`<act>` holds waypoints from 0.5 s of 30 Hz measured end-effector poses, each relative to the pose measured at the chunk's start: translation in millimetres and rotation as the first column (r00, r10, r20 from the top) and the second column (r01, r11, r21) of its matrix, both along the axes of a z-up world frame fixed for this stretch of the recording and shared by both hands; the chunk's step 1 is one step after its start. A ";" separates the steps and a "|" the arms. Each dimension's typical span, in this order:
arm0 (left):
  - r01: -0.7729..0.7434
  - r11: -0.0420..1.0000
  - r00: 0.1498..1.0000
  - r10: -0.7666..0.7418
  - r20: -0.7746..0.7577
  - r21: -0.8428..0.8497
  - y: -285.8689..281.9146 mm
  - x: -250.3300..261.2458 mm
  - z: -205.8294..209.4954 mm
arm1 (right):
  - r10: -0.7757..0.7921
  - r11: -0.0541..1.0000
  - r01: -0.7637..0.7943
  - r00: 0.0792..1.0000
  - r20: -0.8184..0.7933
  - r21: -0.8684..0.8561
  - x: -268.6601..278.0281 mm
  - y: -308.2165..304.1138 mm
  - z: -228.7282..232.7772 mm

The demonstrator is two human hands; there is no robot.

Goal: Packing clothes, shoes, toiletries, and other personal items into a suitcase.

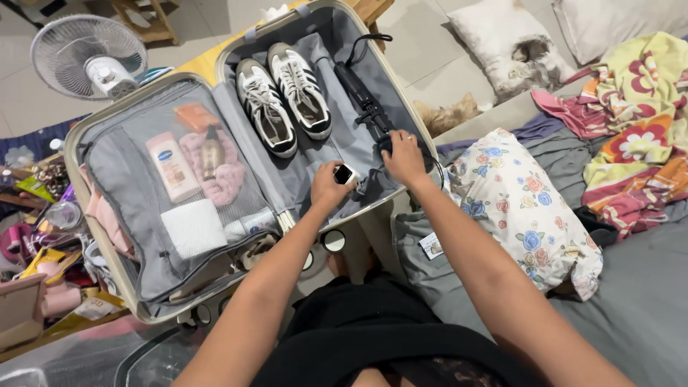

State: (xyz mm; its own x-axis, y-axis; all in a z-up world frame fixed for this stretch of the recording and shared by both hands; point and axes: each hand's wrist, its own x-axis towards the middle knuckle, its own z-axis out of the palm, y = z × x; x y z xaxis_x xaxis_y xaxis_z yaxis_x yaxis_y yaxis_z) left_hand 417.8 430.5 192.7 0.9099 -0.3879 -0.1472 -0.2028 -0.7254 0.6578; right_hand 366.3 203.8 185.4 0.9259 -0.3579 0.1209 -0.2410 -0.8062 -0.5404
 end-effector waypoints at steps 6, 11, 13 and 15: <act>-0.253 0.936 0.967 0.241 -0.077 -0.247 21.5 11.6 1.2 | -0.142 0.989 0.108 0.885 -0.444 -0.101 70.4 -18.9 -24.3; -0.494 0.706 0.864 0.333 -0.378 -0.507 24.2 18.0 7.6 | -0.211 0.975 0.212 0.798 -0.565 -0.065 102.9 -7.5 -33.3; -0.588 0.617 0.794 0.319 -0.518 -0.523 24.0 14.7 11.2 | -0.246 0.965 0.256 0.809 -0.534 -0.057 92.2 4.9 -30.5; -0.648 0.551 0.739 0.287 -0.609 -0.526 21.1 17.2 10.9 | -0.261 0.956 0.293 0.862 -0.434 0.006 77.6 17.1 -24.9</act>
